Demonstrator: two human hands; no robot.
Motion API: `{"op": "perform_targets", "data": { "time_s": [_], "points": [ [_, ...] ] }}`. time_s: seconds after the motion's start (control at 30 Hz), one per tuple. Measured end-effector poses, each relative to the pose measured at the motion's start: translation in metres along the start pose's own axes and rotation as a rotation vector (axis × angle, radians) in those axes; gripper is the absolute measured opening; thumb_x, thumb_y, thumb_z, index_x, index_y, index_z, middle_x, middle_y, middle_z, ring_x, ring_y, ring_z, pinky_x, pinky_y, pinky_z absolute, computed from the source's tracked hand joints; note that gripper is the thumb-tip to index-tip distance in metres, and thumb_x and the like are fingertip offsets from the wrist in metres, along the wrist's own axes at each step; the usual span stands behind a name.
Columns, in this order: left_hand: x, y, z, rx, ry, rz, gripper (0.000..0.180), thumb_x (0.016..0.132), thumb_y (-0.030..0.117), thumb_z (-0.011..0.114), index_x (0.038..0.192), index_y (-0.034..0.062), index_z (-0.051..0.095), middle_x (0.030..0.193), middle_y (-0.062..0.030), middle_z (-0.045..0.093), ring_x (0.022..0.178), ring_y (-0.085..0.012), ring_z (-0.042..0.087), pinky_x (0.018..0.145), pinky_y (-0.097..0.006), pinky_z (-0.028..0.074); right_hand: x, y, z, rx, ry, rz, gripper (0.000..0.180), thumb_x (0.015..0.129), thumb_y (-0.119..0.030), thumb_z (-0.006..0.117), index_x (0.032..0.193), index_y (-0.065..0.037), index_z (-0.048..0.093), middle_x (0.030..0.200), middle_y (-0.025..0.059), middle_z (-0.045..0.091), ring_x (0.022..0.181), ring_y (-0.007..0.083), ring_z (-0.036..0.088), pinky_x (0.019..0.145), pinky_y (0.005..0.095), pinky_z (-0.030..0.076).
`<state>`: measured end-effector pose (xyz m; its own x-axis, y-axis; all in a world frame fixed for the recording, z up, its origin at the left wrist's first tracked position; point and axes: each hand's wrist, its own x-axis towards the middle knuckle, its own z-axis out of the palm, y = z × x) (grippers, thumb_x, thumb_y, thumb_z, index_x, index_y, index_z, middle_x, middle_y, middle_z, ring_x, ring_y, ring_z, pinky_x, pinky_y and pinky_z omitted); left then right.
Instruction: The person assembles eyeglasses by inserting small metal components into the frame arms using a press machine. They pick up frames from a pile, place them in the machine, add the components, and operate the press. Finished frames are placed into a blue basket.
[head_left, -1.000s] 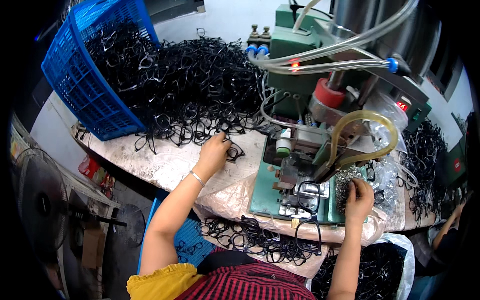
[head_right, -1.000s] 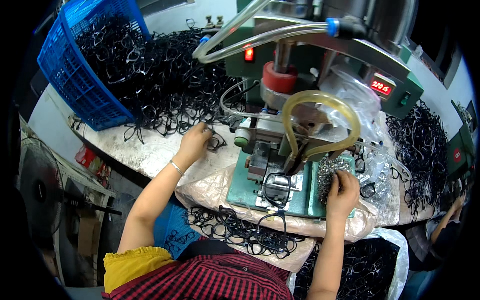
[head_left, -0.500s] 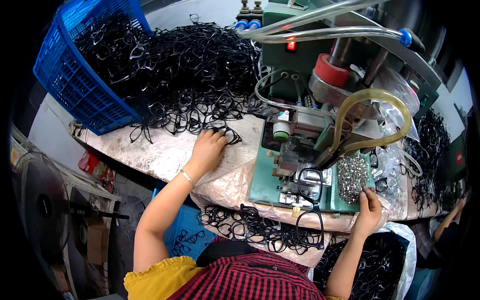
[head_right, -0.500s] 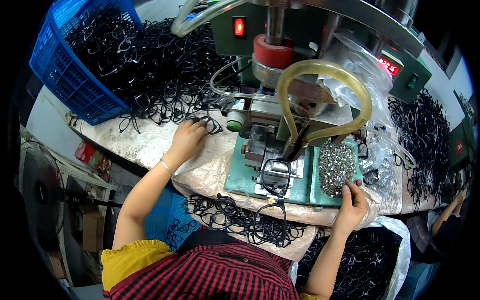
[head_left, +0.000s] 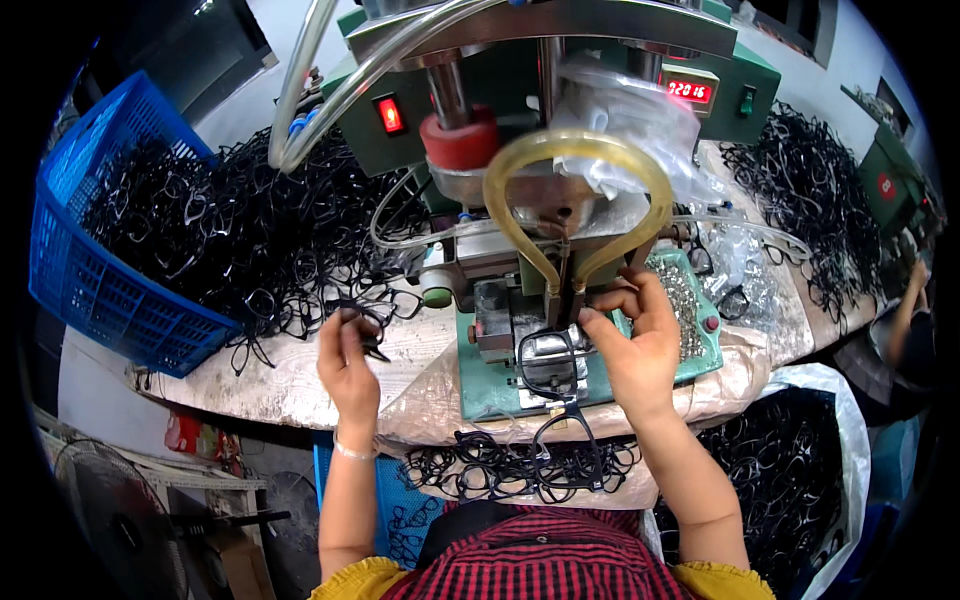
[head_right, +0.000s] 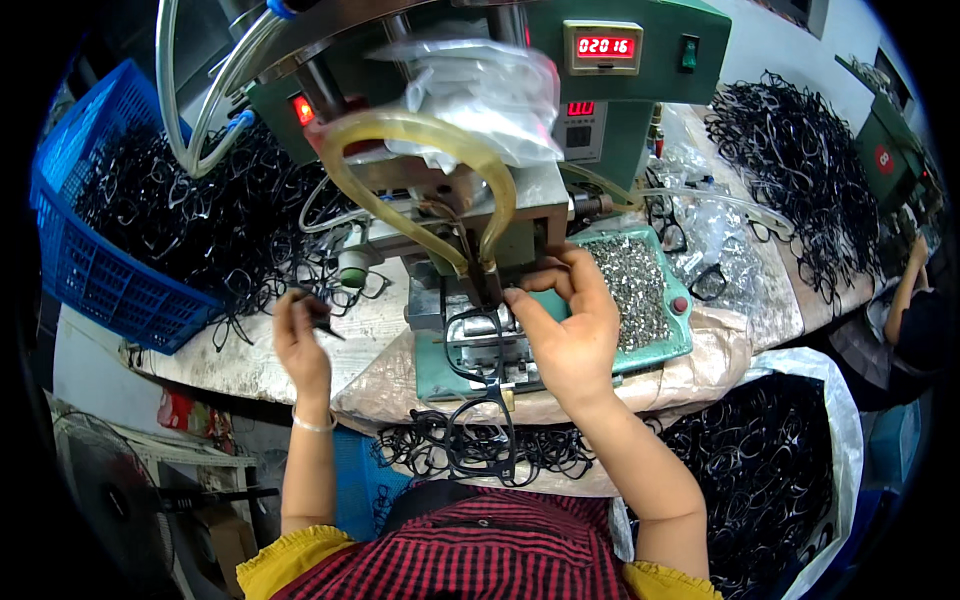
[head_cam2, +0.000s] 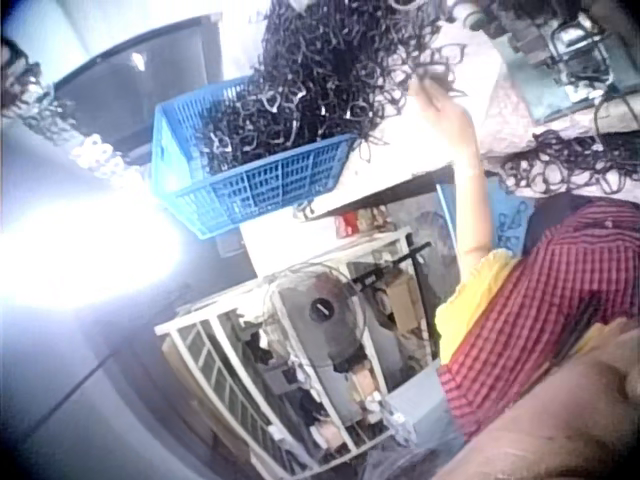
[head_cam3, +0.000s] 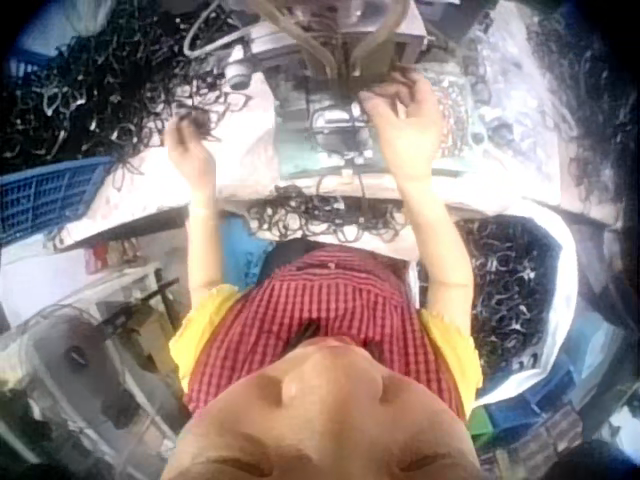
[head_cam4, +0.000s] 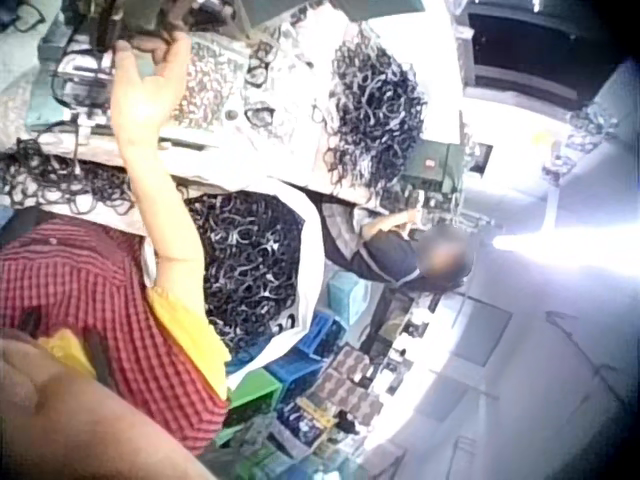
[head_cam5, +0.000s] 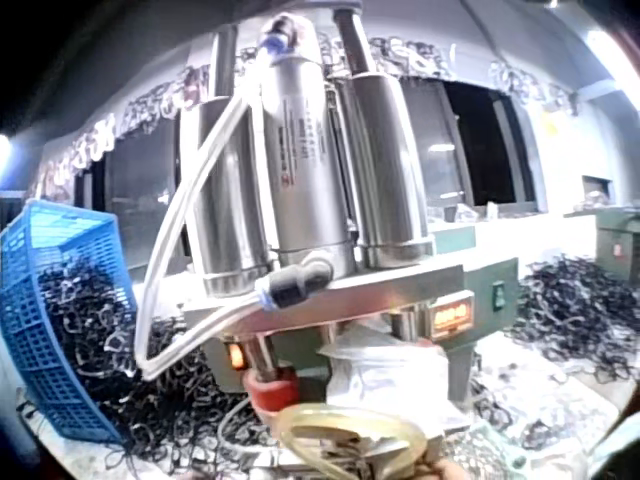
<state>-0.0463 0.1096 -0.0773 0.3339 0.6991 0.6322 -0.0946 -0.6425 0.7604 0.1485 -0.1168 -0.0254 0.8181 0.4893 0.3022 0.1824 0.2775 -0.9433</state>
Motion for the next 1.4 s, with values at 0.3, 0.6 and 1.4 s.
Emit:
{"op": "perform_targets", "data": {
  "time_s": [0.3,0.6,1.4],
  "points": [
    [0.044,0.140,0.067,-0.073,-0.182,0.475,0.027,0.103,0.018,0.044,0.119,-0.0020,0.051,0.097,-0.0115,0.065,0.077,-0.0159,0.059,0.073,-0.027,0.048,-0.002,-0.026,0.013,0.119,-0.054,0.106,0.057,0.078,0.005,0.067,0.130,0.008,0.041,0.085,0.0057,0.067,0.088,0.0115,0.061,0.089,0.0245,0.043],
    [-0.031,0.148,0.043,-0.947,-0.897,-0.613,0.031,0.104,0.029,0.038,0.115,0.0011,0.047,0.121,-0.0244,0.058,0.103,-0.0265,0.063,0.081,-0.034,0.054,-0.034,-0.022,-0.070,-0.693,-0.121,-0.128,0.044,0.077,-0.008,0.070,0.119,0.000,0.060,0.113,0.0147,0.063,0.110,0.0291,0.056,0.100,0.0388,0.041],
    [-0.054,0.120,0.088,-1.111,-1.023,-1.156,0.031,0.105,0.034,0.036,0.107,0.0054,0.048,0.096,-0.0225,0.068,0.080,-0.0234,0.068,0.058,-0.029,0.054,0.029,0.054,-0.082,-1.266,-0.157,-0.523,0.020,0.075,-0.002,0.062,0.095,-0.004,0.063,0.121,0.0132,0.059,0.121,0.0326,0.051,0.102,0.0456,0.038]
  ]
}}
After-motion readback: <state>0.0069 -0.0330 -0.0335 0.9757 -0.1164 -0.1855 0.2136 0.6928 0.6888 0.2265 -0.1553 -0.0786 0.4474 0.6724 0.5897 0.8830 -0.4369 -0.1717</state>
